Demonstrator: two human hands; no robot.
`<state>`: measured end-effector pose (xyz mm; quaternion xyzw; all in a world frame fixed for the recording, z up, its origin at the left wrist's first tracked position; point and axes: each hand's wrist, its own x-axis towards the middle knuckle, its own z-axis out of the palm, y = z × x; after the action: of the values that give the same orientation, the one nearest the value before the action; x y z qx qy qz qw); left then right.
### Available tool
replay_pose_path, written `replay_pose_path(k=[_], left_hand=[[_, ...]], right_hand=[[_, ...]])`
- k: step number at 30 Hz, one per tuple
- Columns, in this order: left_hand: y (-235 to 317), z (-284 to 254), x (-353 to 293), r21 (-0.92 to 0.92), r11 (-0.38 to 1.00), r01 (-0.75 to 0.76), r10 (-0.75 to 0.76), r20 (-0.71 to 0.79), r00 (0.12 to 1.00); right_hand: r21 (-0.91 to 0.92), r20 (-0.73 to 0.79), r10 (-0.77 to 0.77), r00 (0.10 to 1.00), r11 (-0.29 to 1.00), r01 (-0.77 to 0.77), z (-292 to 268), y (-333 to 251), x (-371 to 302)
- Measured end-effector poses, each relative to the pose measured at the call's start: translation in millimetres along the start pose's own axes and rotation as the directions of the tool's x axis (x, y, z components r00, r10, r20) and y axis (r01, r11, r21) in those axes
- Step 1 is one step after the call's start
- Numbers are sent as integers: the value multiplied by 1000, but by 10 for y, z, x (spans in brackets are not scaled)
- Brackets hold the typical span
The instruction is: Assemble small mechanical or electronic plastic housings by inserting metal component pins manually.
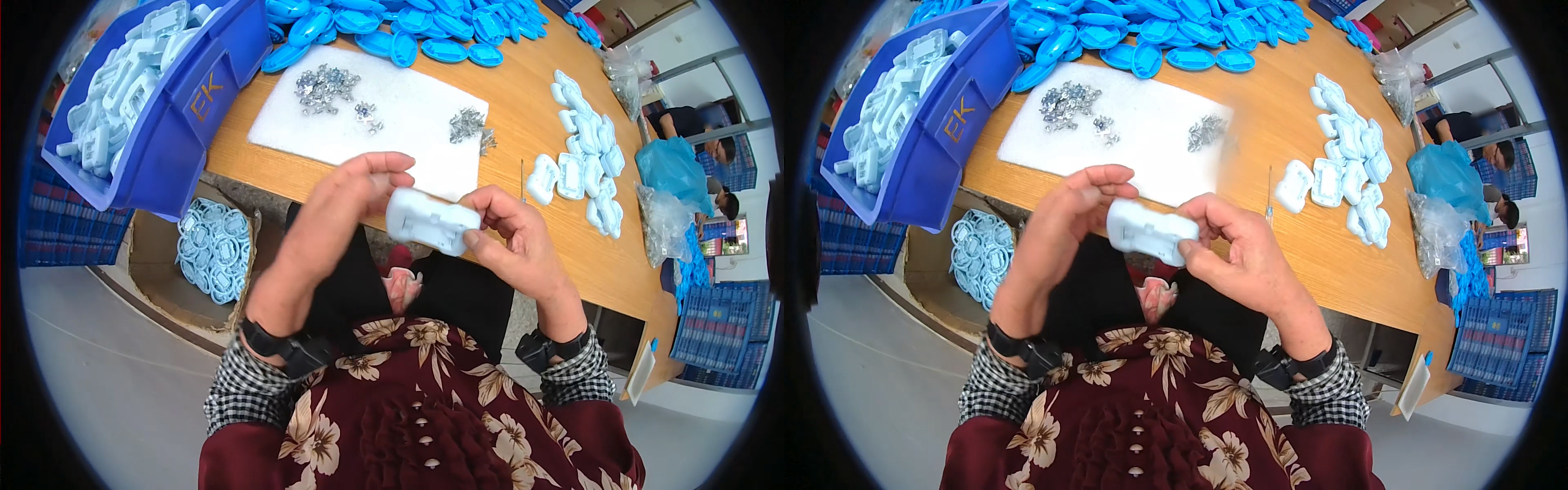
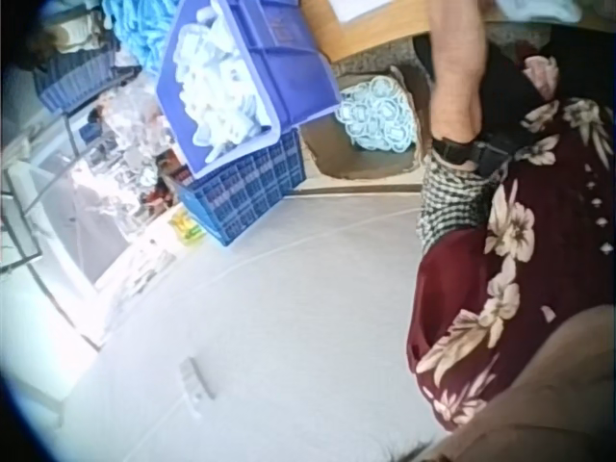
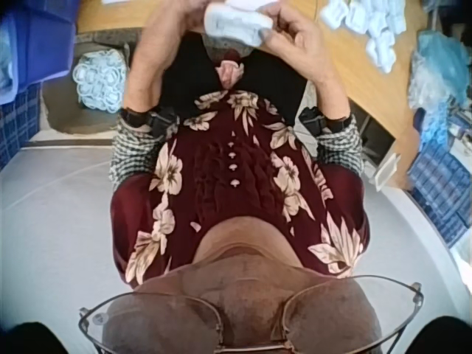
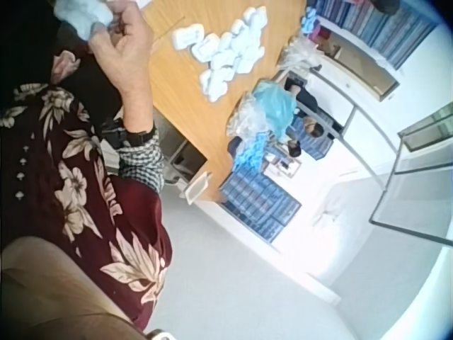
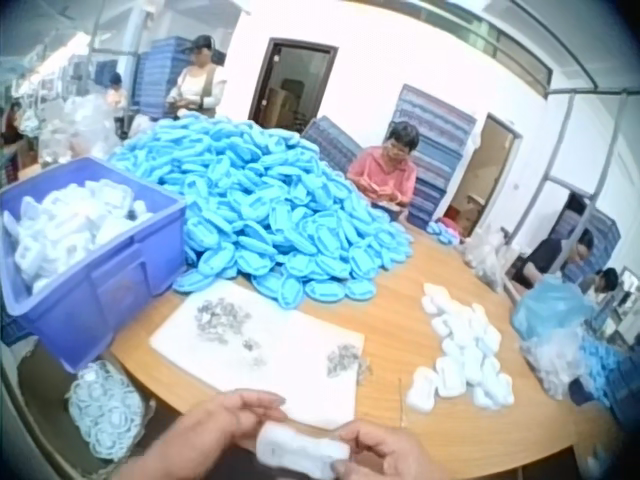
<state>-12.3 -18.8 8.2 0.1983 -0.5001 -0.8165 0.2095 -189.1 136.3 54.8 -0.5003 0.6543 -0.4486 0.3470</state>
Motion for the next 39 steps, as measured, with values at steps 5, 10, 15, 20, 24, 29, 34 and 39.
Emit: replay_pose_path(k=[5,10,15,20,24,29,34,39], left_hand=[[223,-227,109,355,935,-10,-198,543,816],[67,-351,-33,-2,952,307,-268,482,835],[-99,-368,-54,-388,878,281,-179,280,943],[-153,-413,-26,-557,791,255,-126,259,958],[-133,-425,-33,-622,747,233,-120,219,968],[-8,-343,17,-502,858,112,-119,17,993],[-2,-293,87,-408,911,57,-80,-39,996],[22,-242,65,-370,928,35,-100,-158,982]], right_hand=[[-205,298,-37,954,973,102,59,-212,214],[-242,157,-4,988,969,42,37,-164,657],[-490,17,-49,999,870,51,172,87,1194],[-618,-12,-203,979,771,152,341,299,1423],[-533,-23,-67,997,845,44,295,177,1319],[-538,73,-79,994,836,106,201,-34,1069],[-513,109,-79,991,849,124,223,-134,957],[-648,76,-87,993,752,116,180,147,1013]])
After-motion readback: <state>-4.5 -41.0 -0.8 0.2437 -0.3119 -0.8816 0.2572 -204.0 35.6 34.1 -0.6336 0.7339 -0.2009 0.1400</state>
